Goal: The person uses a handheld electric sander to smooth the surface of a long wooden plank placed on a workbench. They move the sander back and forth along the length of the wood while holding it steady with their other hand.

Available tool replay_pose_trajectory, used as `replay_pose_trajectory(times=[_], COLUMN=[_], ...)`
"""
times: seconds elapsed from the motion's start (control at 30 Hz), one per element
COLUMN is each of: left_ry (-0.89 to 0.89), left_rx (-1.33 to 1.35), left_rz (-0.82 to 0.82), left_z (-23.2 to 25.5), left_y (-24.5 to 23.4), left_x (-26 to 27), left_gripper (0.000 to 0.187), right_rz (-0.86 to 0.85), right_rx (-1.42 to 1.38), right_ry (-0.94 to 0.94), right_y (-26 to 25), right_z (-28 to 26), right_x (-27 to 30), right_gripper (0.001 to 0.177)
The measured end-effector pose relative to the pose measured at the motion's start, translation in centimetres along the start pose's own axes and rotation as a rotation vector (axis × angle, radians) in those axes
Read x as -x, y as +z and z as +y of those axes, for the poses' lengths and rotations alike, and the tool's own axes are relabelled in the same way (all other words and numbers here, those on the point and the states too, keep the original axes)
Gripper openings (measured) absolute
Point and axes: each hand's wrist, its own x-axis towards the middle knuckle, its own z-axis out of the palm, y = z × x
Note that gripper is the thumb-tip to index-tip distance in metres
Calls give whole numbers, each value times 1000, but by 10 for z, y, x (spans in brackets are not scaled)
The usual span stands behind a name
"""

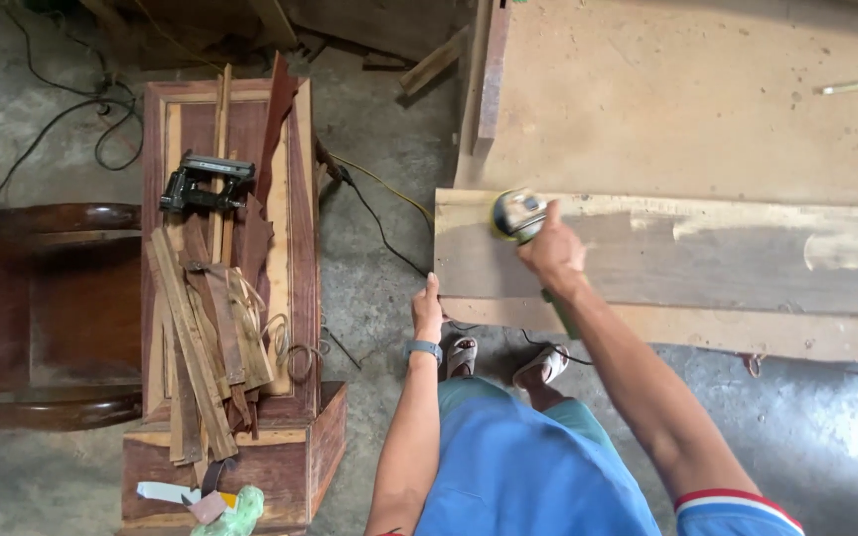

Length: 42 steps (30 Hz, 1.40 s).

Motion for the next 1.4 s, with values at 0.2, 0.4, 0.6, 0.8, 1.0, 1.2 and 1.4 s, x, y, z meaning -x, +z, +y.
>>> replay_pose_trajectory(times=[0.2, 0.4, 0.6, 0.8, 1.0, 1.2, 1.4], left_ry=[-25, -85, -70, -73, -87, -105, -107], left_rx=[47, 124, 60, 67, 50, 48, 35], left_rz=[-82, -118, -121, -166, -172, -195, -178], left_z=[3, -6, 5, 9, 8, 8, -1], left_y=[-2, -6, -10, -9, -10, -11, -14], left_x=[-8, -19, -3, -3, -3, -5, -21], left_gripper=[72, 74, 74, 75, 77, 80, 81], right_rz=[103, -41, -130, -40, 115, 266, 25], right_rx=[-69, -149, -63, -99, -42, -131, -156], right_ry=[146, 47, -193, -8, 272, 390, 179], right_y=[-6, -12, 14, -2, -19, -11, -6], right_z=[56, -15, -55, 3, 108, 187, 54], right_x=[-15, 50, 70, 51, 13, -14, 34], right_gripper=[95, 89, 81, 68, 89, 100, 100])
